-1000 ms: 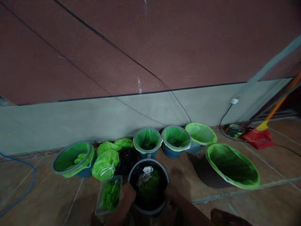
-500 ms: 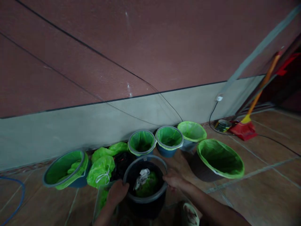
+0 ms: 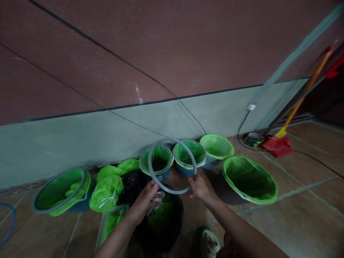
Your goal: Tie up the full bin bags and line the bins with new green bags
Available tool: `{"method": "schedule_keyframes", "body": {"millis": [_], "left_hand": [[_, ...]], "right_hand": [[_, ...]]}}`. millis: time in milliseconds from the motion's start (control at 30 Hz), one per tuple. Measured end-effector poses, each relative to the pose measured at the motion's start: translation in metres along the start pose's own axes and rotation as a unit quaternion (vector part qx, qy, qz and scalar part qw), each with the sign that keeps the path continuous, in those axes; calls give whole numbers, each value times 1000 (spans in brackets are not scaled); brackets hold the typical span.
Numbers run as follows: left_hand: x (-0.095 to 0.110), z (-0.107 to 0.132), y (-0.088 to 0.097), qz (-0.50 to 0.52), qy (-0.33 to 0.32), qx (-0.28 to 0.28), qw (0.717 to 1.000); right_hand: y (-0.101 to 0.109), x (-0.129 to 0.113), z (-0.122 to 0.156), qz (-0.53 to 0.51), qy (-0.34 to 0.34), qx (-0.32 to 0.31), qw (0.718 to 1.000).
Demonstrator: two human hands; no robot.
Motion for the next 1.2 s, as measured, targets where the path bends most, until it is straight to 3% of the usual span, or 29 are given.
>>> {"method": "schedule_keyframes", "body": {"millis": [67,133,200,233,333,467,567,800,1033,1100,1200], "left_hand": [[6,-8,-11,45,-29,9,999],[10,-17,-13,83,-35,56,994],[14,-26,-7,107,-37,101,988],[17,-29,-3,113,-39,113,986],[27,-36,11,120,-47,139,982],[38,-40,24,127,-54,170,976],[43,-42,30,137,-60,187,971],[51,-42,39,140,-79,207,965],[51,-40,39,123,-95,188,970],[49,-41,38,126,-97,179,971],[45,-46,33,125,-102,163,973]], "right_hand": [[-19,-4,-1,35,8,-34,999],[-29,-6,-10,49,14,-101,994],[-24,-4,-31,118,50,-132,983],[-16,-2,-46,187,82,-112,972],[5,12,-93,432,187,-30,882],[7,40,-140,586,172,-93,786],[-3,51,-154,622,169,-119,755],[-22,52,-155,624,175,-117,752],[-24,43,-151,616,164,-99,765],[-25,33,-144,584,174,-60,791],[-33,11,-124,408,208,10,889]]}}
Point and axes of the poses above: each hand's wrist, its own z-axis away from the middle knuckle, its own y-axis out of the back of the hand, x = y × z, the point moved 2 cm from there along -z, towards the middle knuckle, and after that the axes turned 11 degrees about y, right-handed, at the moved point
